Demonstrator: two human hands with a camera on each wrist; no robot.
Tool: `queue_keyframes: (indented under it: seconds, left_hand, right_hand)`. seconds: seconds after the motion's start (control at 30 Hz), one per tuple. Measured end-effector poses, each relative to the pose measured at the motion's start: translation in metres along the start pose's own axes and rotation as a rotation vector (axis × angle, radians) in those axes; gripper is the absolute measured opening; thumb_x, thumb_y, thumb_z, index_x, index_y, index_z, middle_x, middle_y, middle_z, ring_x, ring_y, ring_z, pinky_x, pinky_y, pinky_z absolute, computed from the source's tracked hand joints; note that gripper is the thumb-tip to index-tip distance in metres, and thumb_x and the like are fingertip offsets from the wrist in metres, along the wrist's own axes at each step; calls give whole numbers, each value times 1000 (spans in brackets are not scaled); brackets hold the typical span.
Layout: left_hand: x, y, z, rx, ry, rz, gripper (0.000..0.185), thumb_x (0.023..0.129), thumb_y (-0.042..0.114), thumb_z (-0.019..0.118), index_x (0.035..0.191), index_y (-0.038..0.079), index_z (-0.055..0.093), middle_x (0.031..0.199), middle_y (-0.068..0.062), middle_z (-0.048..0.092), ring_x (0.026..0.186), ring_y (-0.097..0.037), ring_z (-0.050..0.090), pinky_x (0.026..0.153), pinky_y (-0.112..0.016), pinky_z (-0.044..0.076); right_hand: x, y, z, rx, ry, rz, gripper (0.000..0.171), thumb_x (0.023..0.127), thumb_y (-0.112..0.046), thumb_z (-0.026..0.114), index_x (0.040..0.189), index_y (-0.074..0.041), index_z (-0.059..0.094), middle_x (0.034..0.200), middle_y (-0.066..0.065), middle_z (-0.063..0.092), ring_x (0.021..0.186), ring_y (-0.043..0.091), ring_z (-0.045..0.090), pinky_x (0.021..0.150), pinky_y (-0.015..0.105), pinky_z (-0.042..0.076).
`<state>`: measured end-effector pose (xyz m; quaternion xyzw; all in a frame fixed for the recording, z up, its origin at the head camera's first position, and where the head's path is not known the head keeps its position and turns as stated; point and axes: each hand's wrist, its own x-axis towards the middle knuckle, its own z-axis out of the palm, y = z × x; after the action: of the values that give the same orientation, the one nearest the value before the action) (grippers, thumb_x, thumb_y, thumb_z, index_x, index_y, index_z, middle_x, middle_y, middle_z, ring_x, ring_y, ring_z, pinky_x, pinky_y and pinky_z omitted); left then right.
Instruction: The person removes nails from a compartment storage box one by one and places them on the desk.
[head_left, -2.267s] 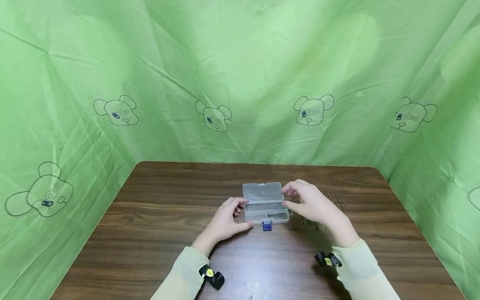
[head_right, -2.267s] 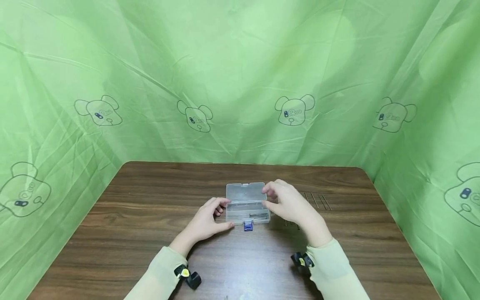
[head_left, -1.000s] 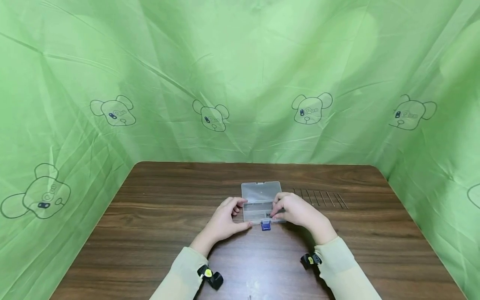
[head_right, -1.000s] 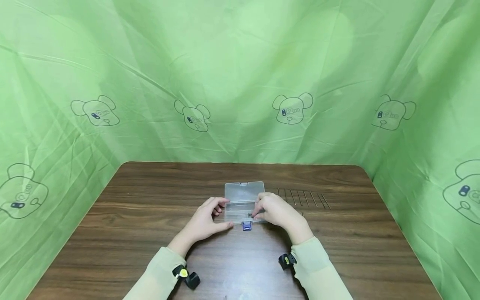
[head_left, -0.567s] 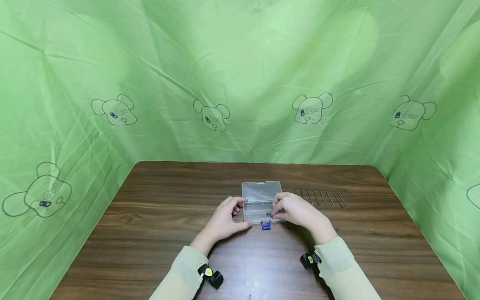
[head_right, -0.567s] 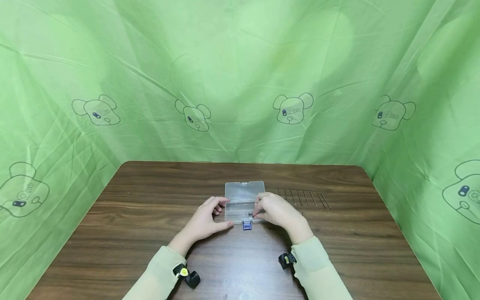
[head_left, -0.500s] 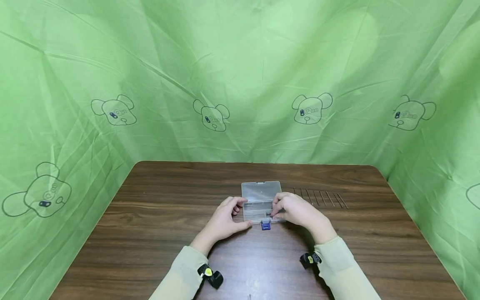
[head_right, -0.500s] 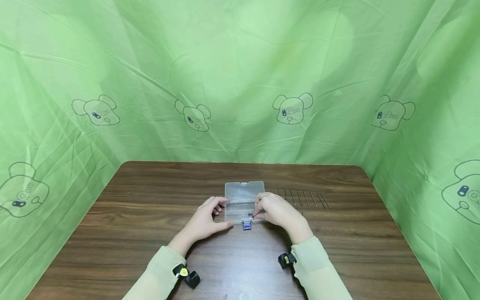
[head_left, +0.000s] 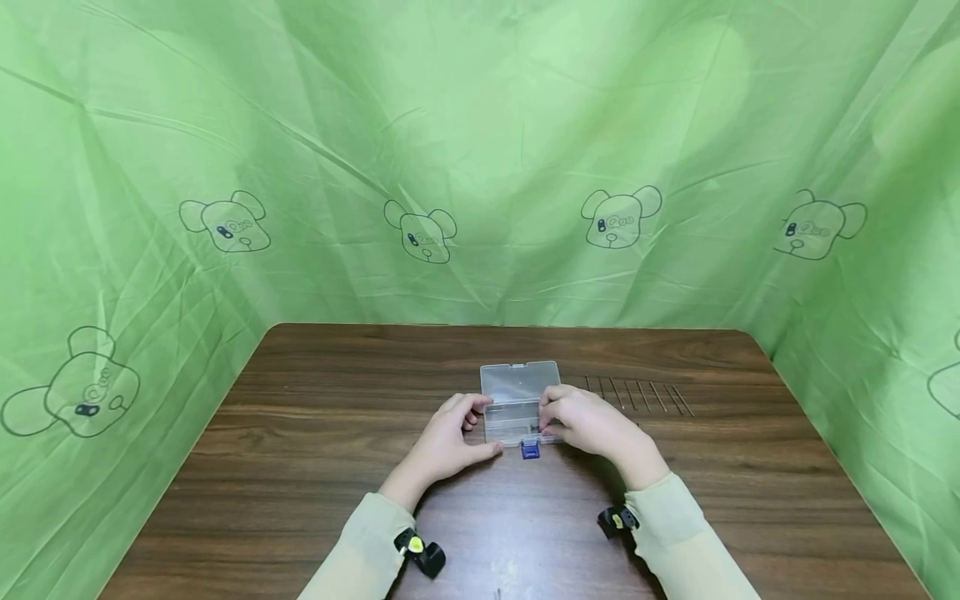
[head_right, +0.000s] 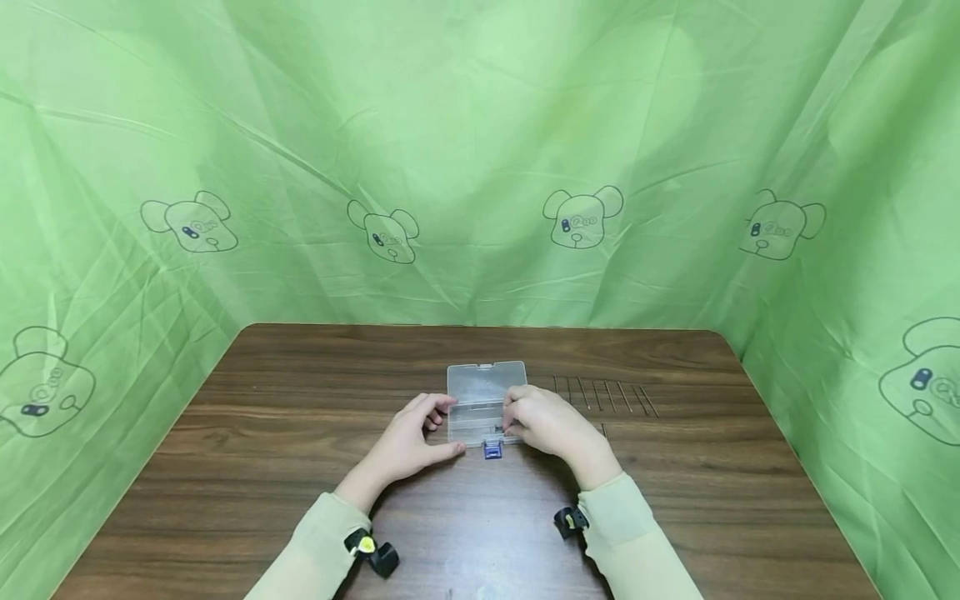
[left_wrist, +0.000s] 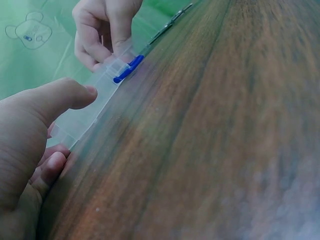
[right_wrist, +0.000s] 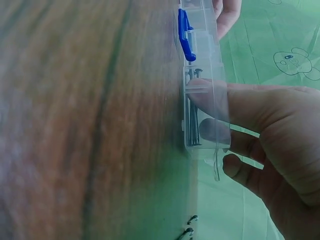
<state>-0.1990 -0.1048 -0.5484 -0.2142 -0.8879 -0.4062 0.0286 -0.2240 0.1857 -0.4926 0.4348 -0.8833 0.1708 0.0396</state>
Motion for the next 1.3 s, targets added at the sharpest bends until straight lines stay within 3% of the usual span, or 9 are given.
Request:
queue_keyframes:
  seconds: [0.23,0.43,0.8,1.3]
  left_hand:
    - [0,-2,1,-2,1,1,70,83,36,97,142,16,66,111,5,60,95,-10,57,87,-29,52]
    - [0,-2,1,-14,5,8,70,82,35,98,142,16,66,112,4,61,94,-10,57,86,-29,52]
    - [1,-2,1,-11,-1,6,70,82,34,97,142,15,66,113,3,62,95,-11,57,87,-29,52]
    - [0,1,-1,-26,-7,-1,69,83,33,97,142,13,66,114,1,62,96,-12,57,87,-29,52]
  right_hand:
    - [1,0,-1,-23,-10,-5,10,90,-7,87,89,-14,79,103,-2,69,95,16,69,87,37,61]
    - [-1,0,-8,66,-16,-33,10,91,-6,86,90,-12,78,103,-1,70,94,15,69,87,37,61]
    - [-4,-1,-21,125,-34,86,4,102,-17,78,99,-13,77,106,-7,70,100,13,69,93,41,60]
    - [-7,-6,-41,174,19,90,4,106,-16,73,109,-14,75,104,-11,71,96,7,66,88,38,59]
